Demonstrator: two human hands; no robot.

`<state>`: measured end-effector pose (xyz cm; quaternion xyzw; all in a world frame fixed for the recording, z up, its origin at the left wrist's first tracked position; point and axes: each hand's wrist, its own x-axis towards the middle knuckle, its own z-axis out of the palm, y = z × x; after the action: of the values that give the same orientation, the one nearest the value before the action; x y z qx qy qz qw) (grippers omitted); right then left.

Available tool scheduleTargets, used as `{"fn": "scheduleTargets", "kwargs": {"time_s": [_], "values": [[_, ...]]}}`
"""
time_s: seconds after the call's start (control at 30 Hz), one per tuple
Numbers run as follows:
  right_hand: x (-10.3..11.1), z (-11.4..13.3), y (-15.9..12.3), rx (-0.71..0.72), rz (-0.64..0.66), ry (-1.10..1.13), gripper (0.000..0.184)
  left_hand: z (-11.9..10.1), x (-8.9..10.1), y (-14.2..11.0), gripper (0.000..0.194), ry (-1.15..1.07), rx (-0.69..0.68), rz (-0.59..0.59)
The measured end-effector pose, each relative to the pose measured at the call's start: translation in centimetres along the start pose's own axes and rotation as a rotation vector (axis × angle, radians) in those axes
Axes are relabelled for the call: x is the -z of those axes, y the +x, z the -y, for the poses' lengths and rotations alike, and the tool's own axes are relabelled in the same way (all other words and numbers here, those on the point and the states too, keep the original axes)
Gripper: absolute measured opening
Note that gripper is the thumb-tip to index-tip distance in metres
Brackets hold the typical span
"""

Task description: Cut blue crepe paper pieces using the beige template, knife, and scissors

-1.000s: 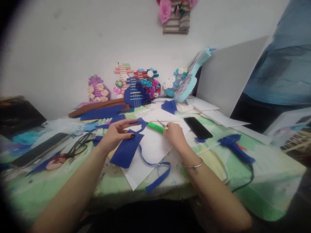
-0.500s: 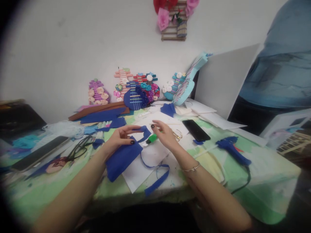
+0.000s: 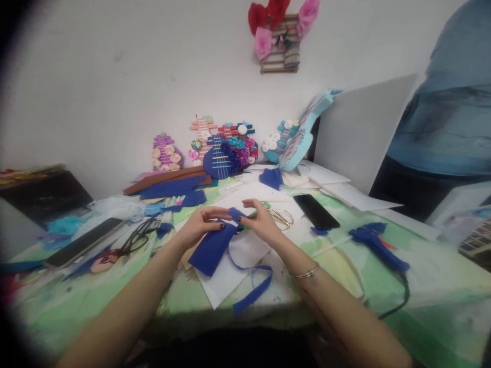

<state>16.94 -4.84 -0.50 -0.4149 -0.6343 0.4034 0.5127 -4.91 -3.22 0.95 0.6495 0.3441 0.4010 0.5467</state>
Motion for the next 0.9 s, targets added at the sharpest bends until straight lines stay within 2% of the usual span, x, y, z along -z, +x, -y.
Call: {"fn": "scheduleTargets", "kwargs": {"time_s": [0.07,0.1,0.2,0.27,0.33,0.43,0.53,0.67,0.8,0.83,0.9], "values": [[-0.8,-0.2,-0.4,0.037,0.114,-0.16,0.07,0.1,0.4,0.2,0.052,0.009,0.007,-0.03],[-1.1,-0.4,-0.4,0.068,0.18,-0.27,0.068,0.1,0.9,0.4,0.052,0.015,0.01,-0.053],[-1.9,-1.0,-0.5,0.165,0.326,-0.524,0.029,0.2,3.4,1.7,0.054,0.045,0.011,-0.153],[-2.2,-1.1,-0.6,0.2,0.362,-0.563,0.019,0.1,5.9,3.1,0.053,0.088,0.016,-0.231],[-2.2,-0.7,-1.0,0.228,0.376,-0.587,0.023,0.0,8.8,4.8,0.049,0.164,0.047,-0.3],[-1.7,0.5,-2.1,0.267,0.368,-0.618,0.023,0.0,13.0,7.5,0.028,0.324,0.135,-0.383],[-0.9,1.6,-3.5,0.314,0.4,-0.629,0.023,0.5,16.1,10.0,0.032,0.468,0.193,-0.425],[-0.1,2.1,-4.9,0.327,0.531,-0.538,0.027,1.7,18.5,12.9,0.035,0.617,0.227,-0.428],[-0.2,1.8,-5.0,0.294,0.72,-0.517,0.065,2.7,20.2,14.6,0.034,0.729,0.262,-0.408],[-0.4,1.8,-4.9,0.289,0.762,-0.533,0.069,2.9,20.6,14.8,0.034,0.753,0.279,-0.407],[-0.8,1.8,-4.6,0.275,0.814,-0.543,0.059,3.3,21.3,15.2,0.033,0.793,0.324,-0.414]]}}
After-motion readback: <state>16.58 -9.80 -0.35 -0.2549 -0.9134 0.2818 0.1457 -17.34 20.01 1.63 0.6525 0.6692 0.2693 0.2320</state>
